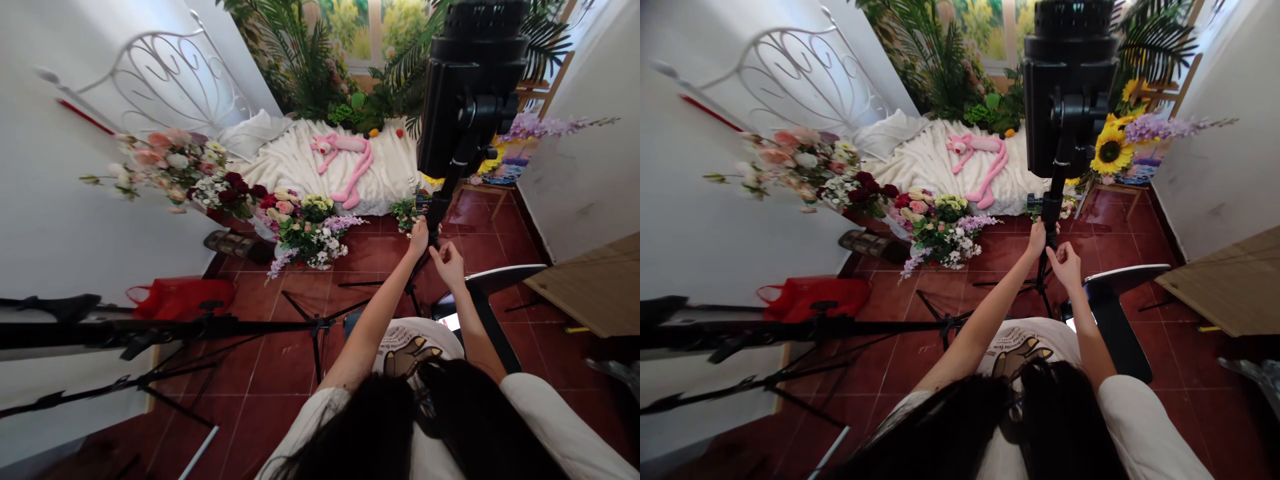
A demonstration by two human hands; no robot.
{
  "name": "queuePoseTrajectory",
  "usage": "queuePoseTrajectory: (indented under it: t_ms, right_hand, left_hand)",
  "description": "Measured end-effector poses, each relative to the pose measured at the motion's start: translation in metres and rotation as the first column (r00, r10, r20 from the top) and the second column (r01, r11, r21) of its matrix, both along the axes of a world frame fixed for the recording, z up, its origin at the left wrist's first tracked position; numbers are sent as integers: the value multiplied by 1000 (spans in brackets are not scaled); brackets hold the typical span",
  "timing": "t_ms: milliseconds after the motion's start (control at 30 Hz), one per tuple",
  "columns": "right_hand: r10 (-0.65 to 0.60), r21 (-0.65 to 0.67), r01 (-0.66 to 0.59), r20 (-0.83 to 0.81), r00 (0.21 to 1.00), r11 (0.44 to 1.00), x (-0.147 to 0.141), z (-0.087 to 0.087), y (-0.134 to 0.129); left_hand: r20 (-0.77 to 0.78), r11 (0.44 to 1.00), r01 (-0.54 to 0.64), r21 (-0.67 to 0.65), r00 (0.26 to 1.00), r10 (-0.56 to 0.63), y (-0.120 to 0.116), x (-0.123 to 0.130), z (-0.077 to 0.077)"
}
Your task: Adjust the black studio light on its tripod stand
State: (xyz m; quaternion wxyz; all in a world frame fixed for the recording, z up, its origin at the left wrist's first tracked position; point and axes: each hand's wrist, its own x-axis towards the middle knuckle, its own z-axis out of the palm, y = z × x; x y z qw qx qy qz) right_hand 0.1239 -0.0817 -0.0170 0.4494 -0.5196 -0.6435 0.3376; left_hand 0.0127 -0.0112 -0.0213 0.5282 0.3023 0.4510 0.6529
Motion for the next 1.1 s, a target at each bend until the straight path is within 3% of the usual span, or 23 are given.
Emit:
queuePoseTrajectory:
  t_ms: [200, 333, 433, 567, 700, 767, 833, 933, 1033, 1100]
  right_hand:
    - [-20, 9, 19, 49, 999, 1000, -11, 0, 7]
    - [-31, -53, 27, -71, 997, 998, -16, -3, 8]
    - [-51, -208, 5, -220, 974, 978, -21, -3, 8]
    - [-35, -421, -180, -454, 890, 889, -24, 4, 7]
    - [33, -460, -447, -668, 743, 767, -21, 14, 4]
    - [42, -463, -486, -690, 722, 741, -19, 15, 3]
    - [11, -484, -430, -654, 756, 762, -16, 12, 1]
    - [-88, -464, -207, -538, 839, 861, -11, 4, -5]
    - [-114, -318, -28, -418, 901, 948, -6, -4, -9]
    - [-70, -182, 7, -345, 936, 983, -5, -7, -9]
  left_hand:
    - [-38, 998, 44, 50, 998, -42, -3, -2, 5]
    - [-34, 998, 52, 30, 998, -51, -5, -2, 7]
    - [-36, 997, 63, 37, 997, -61, -5, -2, 6]
    - [-45, 998, 58, 29, 997, -57, -2, -2, 0]
    - [-42, 997, 53, 52, 998, -51, 0, -2, -4]
    - [-40, 996, 57, 63, 998, -54, 0, -3, -5]
    - [-42, 996, 57, 69, 998, -54, 0, -3, -6]
    - [-45, 996, 55, 75, 998, -52, 1, -2, -7]
    - [-37, 996, 50, 73, 998, -47, 1, -1, -7]
    - [-31, 997, 48, 66, 998, -46, 1, -1, -5]
